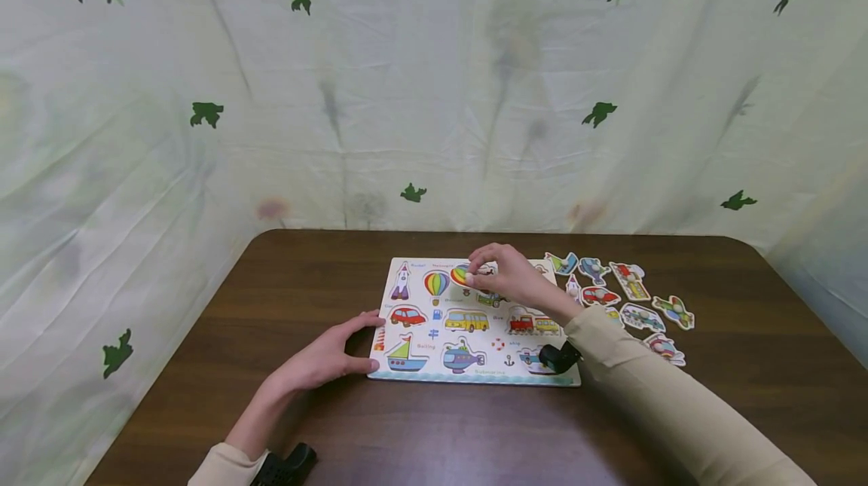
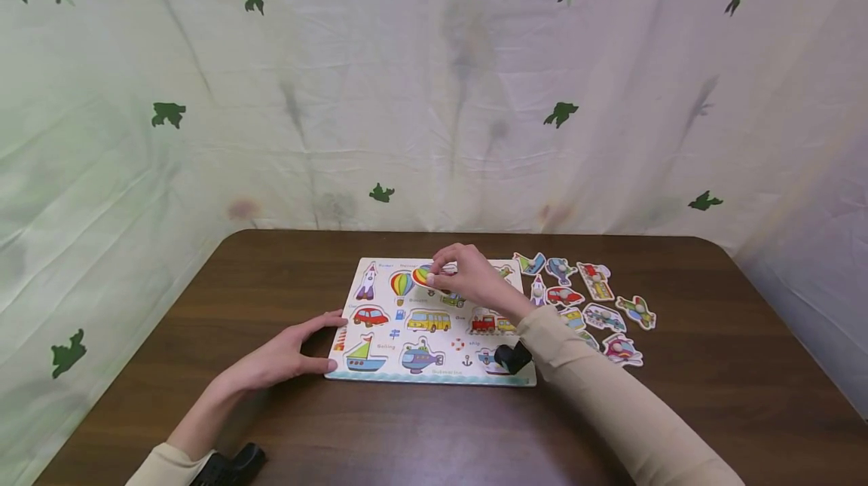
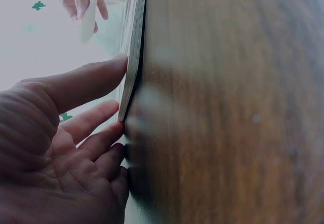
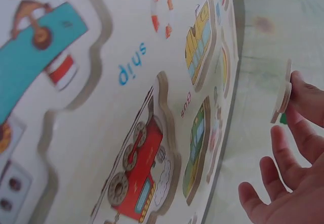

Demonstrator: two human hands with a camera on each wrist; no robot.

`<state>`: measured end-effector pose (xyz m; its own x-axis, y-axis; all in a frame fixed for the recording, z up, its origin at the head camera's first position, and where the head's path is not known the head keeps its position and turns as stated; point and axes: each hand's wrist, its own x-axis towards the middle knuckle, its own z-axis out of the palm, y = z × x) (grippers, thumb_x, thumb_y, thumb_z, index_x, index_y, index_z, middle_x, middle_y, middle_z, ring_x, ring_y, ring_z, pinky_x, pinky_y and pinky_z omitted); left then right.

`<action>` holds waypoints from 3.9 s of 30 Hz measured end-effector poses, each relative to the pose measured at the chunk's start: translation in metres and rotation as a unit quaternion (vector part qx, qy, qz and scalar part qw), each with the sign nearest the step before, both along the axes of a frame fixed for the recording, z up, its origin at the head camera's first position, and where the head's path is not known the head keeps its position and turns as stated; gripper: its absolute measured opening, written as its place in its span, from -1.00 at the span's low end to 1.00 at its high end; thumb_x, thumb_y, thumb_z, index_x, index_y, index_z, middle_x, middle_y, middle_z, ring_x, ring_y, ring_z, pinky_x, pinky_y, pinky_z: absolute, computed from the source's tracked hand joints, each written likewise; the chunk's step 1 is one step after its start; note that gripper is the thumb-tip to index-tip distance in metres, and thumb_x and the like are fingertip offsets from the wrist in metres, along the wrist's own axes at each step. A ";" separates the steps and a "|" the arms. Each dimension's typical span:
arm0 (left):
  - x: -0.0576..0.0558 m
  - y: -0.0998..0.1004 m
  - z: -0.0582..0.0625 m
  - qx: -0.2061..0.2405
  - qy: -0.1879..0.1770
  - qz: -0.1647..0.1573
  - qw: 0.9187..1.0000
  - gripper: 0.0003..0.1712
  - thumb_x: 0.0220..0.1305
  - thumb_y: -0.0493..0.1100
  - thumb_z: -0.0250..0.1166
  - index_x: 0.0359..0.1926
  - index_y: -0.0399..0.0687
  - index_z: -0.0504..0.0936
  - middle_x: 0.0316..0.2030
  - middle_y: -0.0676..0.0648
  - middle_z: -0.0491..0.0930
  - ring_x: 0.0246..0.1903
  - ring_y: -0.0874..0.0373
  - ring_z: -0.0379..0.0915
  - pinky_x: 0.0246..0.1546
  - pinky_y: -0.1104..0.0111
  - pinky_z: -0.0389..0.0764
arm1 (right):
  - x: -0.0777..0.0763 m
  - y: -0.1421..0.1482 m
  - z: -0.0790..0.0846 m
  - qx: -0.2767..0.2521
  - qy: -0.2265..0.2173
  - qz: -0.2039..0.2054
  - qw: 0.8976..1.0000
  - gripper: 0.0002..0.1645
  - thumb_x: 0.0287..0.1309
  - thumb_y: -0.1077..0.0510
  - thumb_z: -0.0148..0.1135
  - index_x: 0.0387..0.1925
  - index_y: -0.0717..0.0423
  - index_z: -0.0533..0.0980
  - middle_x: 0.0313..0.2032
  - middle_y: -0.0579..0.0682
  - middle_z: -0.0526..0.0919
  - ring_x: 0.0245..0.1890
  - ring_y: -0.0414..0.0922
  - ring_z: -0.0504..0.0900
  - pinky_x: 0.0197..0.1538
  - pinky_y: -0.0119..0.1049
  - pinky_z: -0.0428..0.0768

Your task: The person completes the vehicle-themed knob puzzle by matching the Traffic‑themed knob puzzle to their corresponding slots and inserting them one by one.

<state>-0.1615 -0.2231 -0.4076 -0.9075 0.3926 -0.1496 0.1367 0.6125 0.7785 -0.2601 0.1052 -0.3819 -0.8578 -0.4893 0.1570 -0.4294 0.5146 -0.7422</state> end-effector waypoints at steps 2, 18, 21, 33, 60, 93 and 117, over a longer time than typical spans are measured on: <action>0.000 0.000 0.000 0.000 0.000 0.000 1.000 -0.29 0.12 -0.16 0.46 0.30 -0.06 0.45 0.44 -0.17 0.19 0.46 -0.19 -0.09 0.32 -0.11 0.06 | -0.002 -0.004 -0.001 -0.002 0.002 0.005 1.000 -0.92 0.20 0.14 0.38 -0.38 0.05 0.68 0.05 0.11 0.61 0.17 0.04 0.45 0.23 0.08 0.34; 0.001 0.001 0.002 -0.002 -0.008 0.008 1.000 -0.29 0.12 -0.16 0.46 0.31 -0.04 0.45 0.44 -0.19 0.19 0.45 -0.22 -0.10 0.33 -0.15 0.04 | -0.011 -0.034 -0.006 0.023 -0.010 -0.039 0.999 -0.89 0.18 0.14 0.40 -0.43 0.06 0.66 0.02 0.09 0.61 0.10 -0.01 0.48 0.12 -0.06 0.44; 0.001 0.001 0.002 0.000 -0.012 0.011 1.000 -0.29 0.12 -0.16 0.46 0.31 -0.03 0.44 0.44 -0.19 0.18 0.45 -0.22 -0.10 0.33 -0.16 0.03 | -0.012 -0.041 -0.008 0.029 -0.017 -0.060 0.998 -0.88 0.17 0.13 0.41 -0.44 0.05 0.66 -0.03 0.03 0.63 -0.08 -0.07 0.50 -0.13 -0.18 0.52; 0.002 0.001 0.004 0.002 -0.014 0.010 1.000 -0.29 0.13 -0.15 0.45 0.32 -0.03 0.44 0.44 -0.20 0.17 0.46 -0.21 -0.11 0.33 -0.16 0.02 | -0.014 -0.066 -0.013 0.070 -0.041 -0.114 0.990 -0.85 0.13 0.03 0.44 -0.47 -0.02 0.69 -0.35 -0.13 0.62 0.05 -0.01 0.29 0.08 -0.07 0.29; 0.003 0.002 0.003 0.004 -0.014 0.011 1.000 -0.30 0.13 -0.15 0.45 0.31 -0.02 0.44 0.45 -0.17 0.18 0.46 -0.19 -0.12 0.33 -0.16 0.01 | -0.017 -0.070 -0.011 0.128 -0.008 -0.118 0.985 -0.78 0.01 -0.02 0.53 -0.60 -0.07 0.67 -0.18 -0.08 0.56 0.05 0.01 0.30 0.11 -0.05 0.30; 0.002 0.001 0.002 0.004 -0.009 0.009 1.000 -0.32 0.13 -0.16 0.46 0.29 -0.01 0.46 0.44 -0.16 0.19 0.46 -0.18 -0.09 0.32 -0.13 0.04 | -0.023 -0.064 -0.013 0.136 -0.027 -0.071 0.988 -0.89 0.10 -0.04 0.46 -0.43 -0.14 0.73 0.21 -0.03 0.48 0.30 0.06 0.19 0.30 0.02 0.18; 0.004 0.003 0.003 0.004 -0.012 0.013 1.000 -0.31 0.13 -0.14 0.46 0.30 0.00 0.45 0.45 -0.14 0.18 0.46 -0.17 -0.09 0.32 -0.13 0.05 | -0.026 0.001 0.008 0.092 0.008 -0.023 0.995 -0.82 0.22 0.11 0.36 -0.17 0.08 0.70 0.25 0.15 0.48 0.33 0.10 0.30 0.35 0.11 0.17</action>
